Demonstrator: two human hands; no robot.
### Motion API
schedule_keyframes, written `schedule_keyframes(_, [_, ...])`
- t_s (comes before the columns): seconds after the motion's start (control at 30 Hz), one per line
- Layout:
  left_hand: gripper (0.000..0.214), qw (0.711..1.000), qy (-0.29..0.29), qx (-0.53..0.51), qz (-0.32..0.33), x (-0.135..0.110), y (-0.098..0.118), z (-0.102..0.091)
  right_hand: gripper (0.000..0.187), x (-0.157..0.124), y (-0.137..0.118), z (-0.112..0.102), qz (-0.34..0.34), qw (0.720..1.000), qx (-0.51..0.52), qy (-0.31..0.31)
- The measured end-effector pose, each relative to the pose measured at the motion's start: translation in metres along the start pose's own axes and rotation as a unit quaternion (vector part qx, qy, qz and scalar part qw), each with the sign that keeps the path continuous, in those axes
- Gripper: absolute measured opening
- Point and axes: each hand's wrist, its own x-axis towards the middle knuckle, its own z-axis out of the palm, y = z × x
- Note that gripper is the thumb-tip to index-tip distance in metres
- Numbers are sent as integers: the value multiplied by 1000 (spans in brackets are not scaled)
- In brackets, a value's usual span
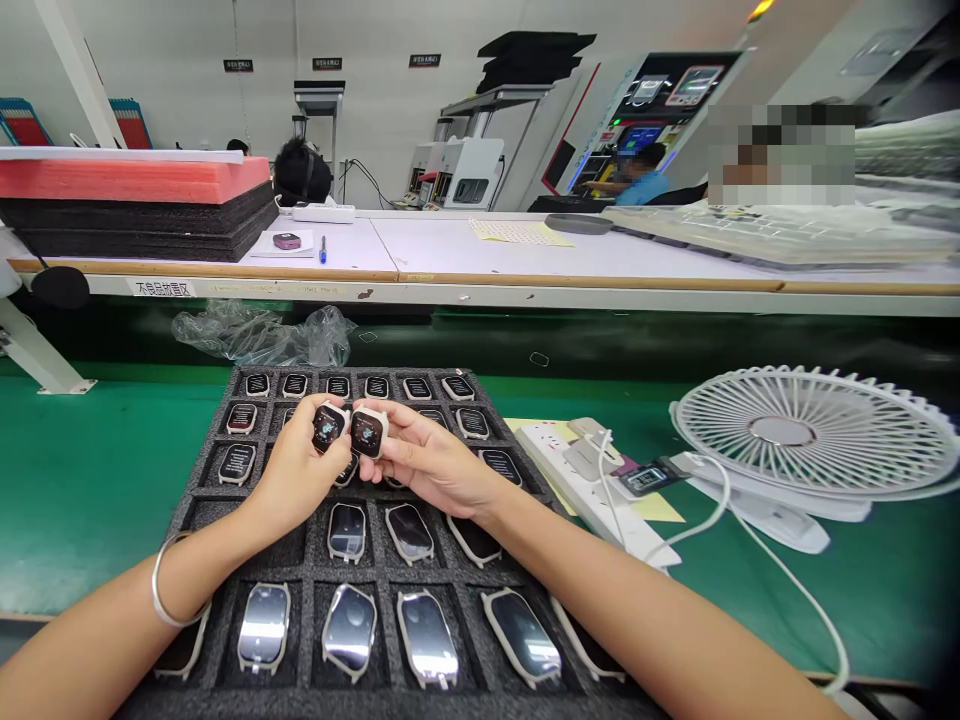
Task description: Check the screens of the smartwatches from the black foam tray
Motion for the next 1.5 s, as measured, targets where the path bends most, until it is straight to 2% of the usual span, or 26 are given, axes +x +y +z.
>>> schedule_keyframes(1.0, [36,999,-9,-33,-7,-1,1,0,49,-1,1,0,9,1000,3,4])
schedule_keyframes(1.27, [38,999,-12,-35,-7,-1,0,0,49,-2,-1,3,14,1000,3,22])
schedule_keyframes(1.5, [39,999,-14,-30,-7,-1,2,-1,48,-3,0,2,13,1000,-5,9])
